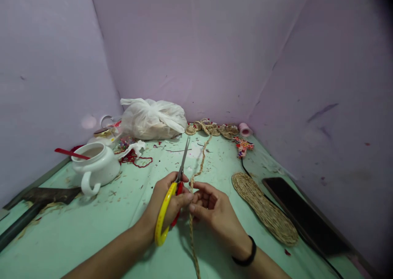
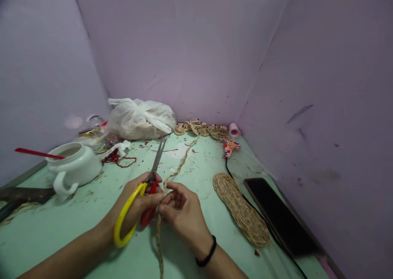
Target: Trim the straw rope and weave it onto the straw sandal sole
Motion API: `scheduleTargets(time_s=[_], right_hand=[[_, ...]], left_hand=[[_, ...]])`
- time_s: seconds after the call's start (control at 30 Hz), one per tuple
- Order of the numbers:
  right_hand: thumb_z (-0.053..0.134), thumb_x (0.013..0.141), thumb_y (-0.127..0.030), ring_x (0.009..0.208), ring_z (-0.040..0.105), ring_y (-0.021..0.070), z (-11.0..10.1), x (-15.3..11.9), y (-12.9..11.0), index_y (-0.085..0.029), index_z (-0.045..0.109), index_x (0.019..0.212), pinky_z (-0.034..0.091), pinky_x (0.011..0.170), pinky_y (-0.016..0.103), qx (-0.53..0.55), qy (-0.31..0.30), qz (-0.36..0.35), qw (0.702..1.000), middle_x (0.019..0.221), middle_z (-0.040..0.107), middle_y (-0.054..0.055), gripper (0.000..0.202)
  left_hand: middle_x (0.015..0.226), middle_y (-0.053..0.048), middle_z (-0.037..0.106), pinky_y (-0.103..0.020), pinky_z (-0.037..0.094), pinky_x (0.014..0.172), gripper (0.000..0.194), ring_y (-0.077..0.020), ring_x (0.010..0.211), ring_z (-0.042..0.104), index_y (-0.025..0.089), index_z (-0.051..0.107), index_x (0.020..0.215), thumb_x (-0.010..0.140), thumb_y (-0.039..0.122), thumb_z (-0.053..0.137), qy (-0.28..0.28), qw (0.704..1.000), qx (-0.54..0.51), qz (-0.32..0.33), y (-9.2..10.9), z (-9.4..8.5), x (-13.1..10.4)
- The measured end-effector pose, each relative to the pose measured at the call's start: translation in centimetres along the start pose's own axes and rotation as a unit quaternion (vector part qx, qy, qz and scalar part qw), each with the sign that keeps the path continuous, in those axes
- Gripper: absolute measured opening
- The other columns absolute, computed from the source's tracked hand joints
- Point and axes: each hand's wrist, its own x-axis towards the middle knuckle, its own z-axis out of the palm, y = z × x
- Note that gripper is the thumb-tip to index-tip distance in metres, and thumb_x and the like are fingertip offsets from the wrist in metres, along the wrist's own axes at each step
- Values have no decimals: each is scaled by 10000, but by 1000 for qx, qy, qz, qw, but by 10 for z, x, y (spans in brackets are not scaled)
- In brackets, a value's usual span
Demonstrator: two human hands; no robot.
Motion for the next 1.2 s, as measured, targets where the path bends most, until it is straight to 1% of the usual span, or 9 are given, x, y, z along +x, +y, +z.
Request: scheduleTargets(time_s=[0.23, 0.4, 0.53, 0.63, 0.7, 0.8, 0.93, 1.03, 1.2], right_hand=[[727, 578, -314, 683, 594, 152, -5, 1, -5, -144, 624, 885, 466, 586, 265, 69, -16, 42, 997, 825, 642, 61, 366], [762, 529, -263, 590, 575, 129, -7, 3, -3, -146, 639, 790, 446, 533, 240, 58, 41, 0, 997, 719, 656, 37, 312], [773, 499, -240, 583, 561, 130, -7, 4, -3, -146, 647, 801, 440, 523, 243, 35, 71, -26, 997, 677, 650, 31, 340], [764, 511, -250, 568, 541, 119, -10, 4, -7, -145, 660, 828, 437, 524, 241, 26, 77, -29, 996, 640, 627, 12, 349], [755, 526, -257, 567, 526, 111, -12, 4, -10, -154, 666, 855, 437, 526, 236, 37, 74, -22, 996, 643, 612, 2, 356], [746, 544, -257, 605, 513, 109, -14, 4, -13, -166, 676, 845, 448, 550, 235, 67, 48, -23, 996, 682, 595, 4, 322], [734, 564, -265, 559, 471, 94, -15, 5, -11, -159, 684, 718, 455, 547, 241, 78, 0, -35, 996, 641, 559, -6, 194], [721, 571, -241, 503, 449, 86, -13, 5, -8, -163, 689, 746, 424, 514, 229, 68, 3, -42, 997, 561, 536, -26, 194], [686, 540, -136, 480, 468, 97, -12, 7, -8, -168, 702, 753, 375, 488, 225, 17, 46, -37, 998, 543, 584, -19, 216]], left_hand=[[545, 73, 481, -179, 345, 442, 255, -68, 470, 426, 177, 455, 822, 610, 129, 589, -15, 1000, -11, 6, -4, 2, -1], [549, 63, 483, -185, 345, 456, 278, -75, 489, 435, 162, 465, 792, 573, 162, 635, -21, 1000, 9, 6, -9, 7, -1], [543, 63, 476, -187, 339, 448, 273, -77, 468, 433, 170, 453, 805, 595, 198, 626, -26, 999, 25, 10, -10, 8, -1], [553, 59, 474, -204, 351, 463, 175, -84, 456, 432, 183, 453, 843, 697, 234, 534, -33, 990, 127, 51, -7, 0, -2], [612, 37, 508, -229, 379, 526, 149, -107, 522, 469, 193, 470, 884, 735, 203, 463, -31, 960, 252, 116, -3, -9, -3], [824, -28, 542, -292, 397, 674, 329, -165, 741, 496, 194, 470, 987, 682, 85, 413, -28, 876, 431, 215, 0, -21, 0], [928, -77, 493, -359, 386, 729, 466, -212, 850, 444, 179, 443, 1073, 635, 35, 381, -9, 770, 578, 268, -5, -29, 9], [916, -80, 485, -358, 387, 718, 465, -216, 836, 435, 181, 442, 1089, 651, 37, 389, -21, 732, 625, 271, -10, -28, 12], [927, -98, 490, -367, 384, 722, 448, -227, 849, 431, 169, 452, 1090, 671, 24, 393, -23, 699, 658, 281, -11, -24, 11]])
